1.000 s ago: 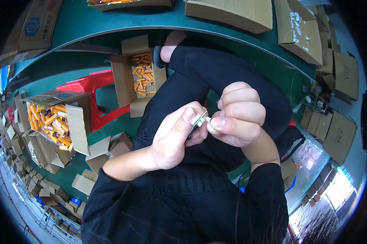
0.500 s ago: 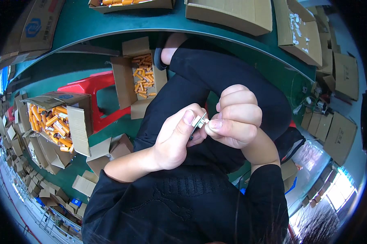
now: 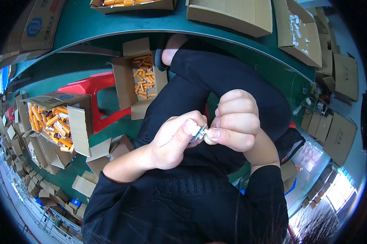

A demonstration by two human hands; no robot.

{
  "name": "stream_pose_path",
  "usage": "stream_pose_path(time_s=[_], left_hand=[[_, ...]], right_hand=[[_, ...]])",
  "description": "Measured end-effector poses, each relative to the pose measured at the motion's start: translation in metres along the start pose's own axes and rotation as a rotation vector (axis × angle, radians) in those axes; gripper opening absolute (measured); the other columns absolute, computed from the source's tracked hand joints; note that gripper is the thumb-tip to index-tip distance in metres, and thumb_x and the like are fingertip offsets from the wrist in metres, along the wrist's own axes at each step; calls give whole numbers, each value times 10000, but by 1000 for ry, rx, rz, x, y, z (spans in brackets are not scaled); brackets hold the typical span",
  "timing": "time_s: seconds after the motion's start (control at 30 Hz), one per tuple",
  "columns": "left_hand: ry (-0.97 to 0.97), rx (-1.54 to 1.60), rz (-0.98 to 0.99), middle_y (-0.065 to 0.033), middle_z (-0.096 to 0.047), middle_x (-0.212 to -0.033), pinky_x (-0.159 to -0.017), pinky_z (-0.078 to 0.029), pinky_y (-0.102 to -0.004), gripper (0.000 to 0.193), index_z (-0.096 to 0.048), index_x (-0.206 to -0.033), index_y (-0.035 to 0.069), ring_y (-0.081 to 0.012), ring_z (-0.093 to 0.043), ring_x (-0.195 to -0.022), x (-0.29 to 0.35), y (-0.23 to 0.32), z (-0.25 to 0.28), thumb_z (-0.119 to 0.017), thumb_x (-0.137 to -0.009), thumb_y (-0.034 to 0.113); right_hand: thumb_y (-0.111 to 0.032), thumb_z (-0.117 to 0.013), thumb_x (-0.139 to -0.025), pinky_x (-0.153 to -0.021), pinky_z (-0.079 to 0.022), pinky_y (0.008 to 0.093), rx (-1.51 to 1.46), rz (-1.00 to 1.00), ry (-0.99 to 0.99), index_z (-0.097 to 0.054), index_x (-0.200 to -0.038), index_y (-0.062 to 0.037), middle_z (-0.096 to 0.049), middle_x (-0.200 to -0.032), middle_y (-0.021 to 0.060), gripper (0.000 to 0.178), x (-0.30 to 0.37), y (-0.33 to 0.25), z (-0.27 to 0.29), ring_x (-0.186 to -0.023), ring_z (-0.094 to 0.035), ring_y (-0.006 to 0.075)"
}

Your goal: The person assembles electronic components by hand, taking batteries and connectors from cardboard boxes and inserting them into battery holders at a factory workstation.

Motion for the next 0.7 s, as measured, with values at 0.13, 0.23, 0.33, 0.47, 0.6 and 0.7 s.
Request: stream_pose_path(time_s=[0.13, 0.23, 0.33, 0.47, 0.6, 0.7], left_hand=[[-29, -88, -6, -28, -510, -804, -638, -358, -253, 360, -570, -1017, 43, -113, -410, -680, 0, 2, 3, -365, -1133, 316], [-36, -162, 26, -30, -509, -787, -638, -362, -260, 350, -569, -1012, 45, -120, -412, -678, -2, 6, 4, -364, -1133, 302], [1, -155, 82, -28, -511, -788, -639, -364, -263, 343, -571, -1002, 46, -122, -417, -682, -2, 8, 11, -368, -1131, 290], [130, -171, 85, -27, -515, -796, -644, -367, -264, 332, -573, -993, 46, -125, -425, -690, -7, 12, 29, -374, -1129, 274], [404, -226, -68, -31, -523, -817, -653, -368, -259, 319, -572, -992, 47, -124, -435, -702, -8, 21, 60, -381, -1127, 263], [440, -428, -123, -35, -529, -847, -664, -371, -254, 300, -566, -1002, 48, -120, -441, -712, -6, 19, 76, -381, -1127, 249]], right_hand=[[-121, -774, -856, -642, -504, 275, 7, 1, -20, -688, -1032, -154, -596, -941, -22, 199, 1, 0, 1, -765, -568, 126], [-124, -777, -858, -655, -508, 275, -20, -23, -58, -693, -1056, -156, -608, -955, -22, 217, 2, 3, -1, -770, -575, 131], [-133, -783, -859, -663, -510, 285, -77, -83, -101, -692, -1066, -136, -615, -963, -3, 226, 0, 14, -4, -769, -578, 147], [-140, -788, -867, -680, -512, 296, -161, -255, -148, -681, -1074, -102, -625, -980, 35, 236, -2, 33, -15, -769, -582, 168], [-132, -786, -891, -710, -514, 297, -239, -605, -159, -656, -1068, -58, -632, -1007, 92, 232, 6, 60, -30, -773, -587, 188], [-89, -763, -884, -700, -505, 295, -236, -553, -328, -658, -1032, -28, -640, -983, 105, 192, 8, 51, -40, -764, -583, 197]])
Point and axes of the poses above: each hand's wrist, its own x-axis away from the middle knuckle, its own z-axis out of the back of the hand, y = z × x, the point moved 8 cm from there along -x, towards the middle knuckle
